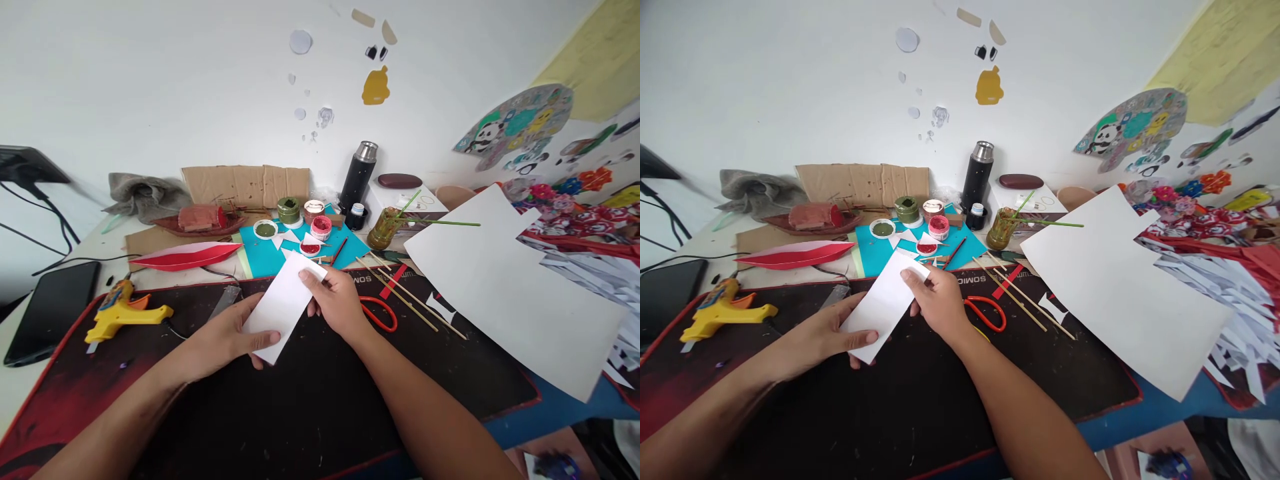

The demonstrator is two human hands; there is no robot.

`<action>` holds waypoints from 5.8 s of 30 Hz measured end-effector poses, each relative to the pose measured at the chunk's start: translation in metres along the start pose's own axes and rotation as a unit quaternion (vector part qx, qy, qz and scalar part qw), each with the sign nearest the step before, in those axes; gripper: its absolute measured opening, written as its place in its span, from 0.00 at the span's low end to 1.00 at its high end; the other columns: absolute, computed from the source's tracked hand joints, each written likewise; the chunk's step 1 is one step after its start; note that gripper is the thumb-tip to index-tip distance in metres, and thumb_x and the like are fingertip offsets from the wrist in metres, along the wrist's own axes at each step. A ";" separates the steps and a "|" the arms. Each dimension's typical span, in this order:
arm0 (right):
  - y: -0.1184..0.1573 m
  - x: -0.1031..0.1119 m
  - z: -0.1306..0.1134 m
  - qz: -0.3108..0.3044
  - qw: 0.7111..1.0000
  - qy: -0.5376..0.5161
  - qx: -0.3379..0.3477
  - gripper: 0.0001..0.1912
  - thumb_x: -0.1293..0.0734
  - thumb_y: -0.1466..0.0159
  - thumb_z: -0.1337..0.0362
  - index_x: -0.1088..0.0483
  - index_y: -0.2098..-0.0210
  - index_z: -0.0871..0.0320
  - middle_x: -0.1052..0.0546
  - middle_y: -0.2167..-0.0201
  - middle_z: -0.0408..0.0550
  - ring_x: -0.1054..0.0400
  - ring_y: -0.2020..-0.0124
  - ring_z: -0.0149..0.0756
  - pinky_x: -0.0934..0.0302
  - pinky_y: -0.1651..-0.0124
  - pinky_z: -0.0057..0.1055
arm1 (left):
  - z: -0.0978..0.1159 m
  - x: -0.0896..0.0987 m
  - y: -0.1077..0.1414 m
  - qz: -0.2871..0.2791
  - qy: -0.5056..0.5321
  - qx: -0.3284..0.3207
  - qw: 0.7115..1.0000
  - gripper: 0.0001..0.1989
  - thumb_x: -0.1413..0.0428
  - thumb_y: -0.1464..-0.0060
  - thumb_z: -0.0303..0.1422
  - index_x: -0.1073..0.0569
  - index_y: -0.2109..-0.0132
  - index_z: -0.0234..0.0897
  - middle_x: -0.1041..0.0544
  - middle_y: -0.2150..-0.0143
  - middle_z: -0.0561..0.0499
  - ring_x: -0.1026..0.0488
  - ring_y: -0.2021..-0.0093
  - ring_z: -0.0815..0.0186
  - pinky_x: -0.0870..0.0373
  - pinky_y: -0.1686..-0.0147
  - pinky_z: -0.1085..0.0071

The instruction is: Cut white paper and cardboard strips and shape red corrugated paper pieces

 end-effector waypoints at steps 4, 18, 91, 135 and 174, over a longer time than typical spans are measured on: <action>-0.006 0.003 0.003 0.017 0.997 -0.071 -0.017 0.20 0.30 0.33 0.44 0.28 0.66 0.56 0.30 0.84 0.38 0.32 0.85 0.32 0.45 0.82 0.26 | 0.002 0.016 -0.006 0.103 0.026 -0.024 0.994 0.30 0.25 0.55 0.42 0.22 0.48 0.36 0.19 0.70 0.53 0.23 0.77 0.63 0.27 0.79 0.71; -0.004 -0.005 0.006 -0.071 0.994 -0.061 -0.057 0.23 0.29 0.34 0.43 0.28 0.59 0.58 0.19 0.74 0.45 0.29 0.85 0.30 0.45 0.84 0.24 | 0.009 0.037 0.002 0.202 0.028 -0.124 0.971 0.24 0.32 0.45 0.53 0.28 0.60 0.39 0.24 0.77 0.55 0.30 0.81 0.67 0.36 0.82 0.73; -0.017 0.006 0.019 -0.032 0.963 -0.259 -0.064 0.24 0.19 0.42 0.49 0.23 0.54 0.57 0.21 0.77 0.41 0.27 0.81 0.35 0.40 0.83 0.25 | 0.014 0.050 0.004 0.242 0.219 -0.194 0.925 0.30 0.33 0.44 0.55 0.16 0.44 0.37 0.14 0.49 0.39 0.16 0.53 0.51 0.18 0.58 0.64; -0.007 -0.016 0.024 -0.091 0.903 -0.396 -0.143 0.23 0.22 0.37 0.44 0.24 0.63 0.59 0.22 0.78 0.44 0.27 0.80 0.34 0.37 0.82 0.24 | 0.003 0.033 -0.005 0.216 0.437 -0.091 0.869 0.16 0.19 0.63 0.30 0.16 0.68 0.34 0.15 0.71 0.51 0.19 0.74 0.68 0.21 0.73 0.79; 0.003 -0.040 0.034 -0.138 0.845 -0.470 -0.214 0.19 0.23 0.35 0.50 0.21 0.62 0.61 0.20 0.75 0.44 0.30 0.79 0.32 0.36 0.80 0.26 | -0.006 0.014 -0.012 0.087 0.497 -0.075 0.860 0.16 0.21 0.58 0.32 0.13 0.61 0.36 0.11 0.63 0.48 0.15 0.66 0.62 0.16 0.62 0.71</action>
Point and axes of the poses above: each hand's wrist, its own y-axis away from the middle knuckle, its own x-axis out of the back of the hand, z = x × y, the point moved 5 cm from there along -y, towards the middle knuckle
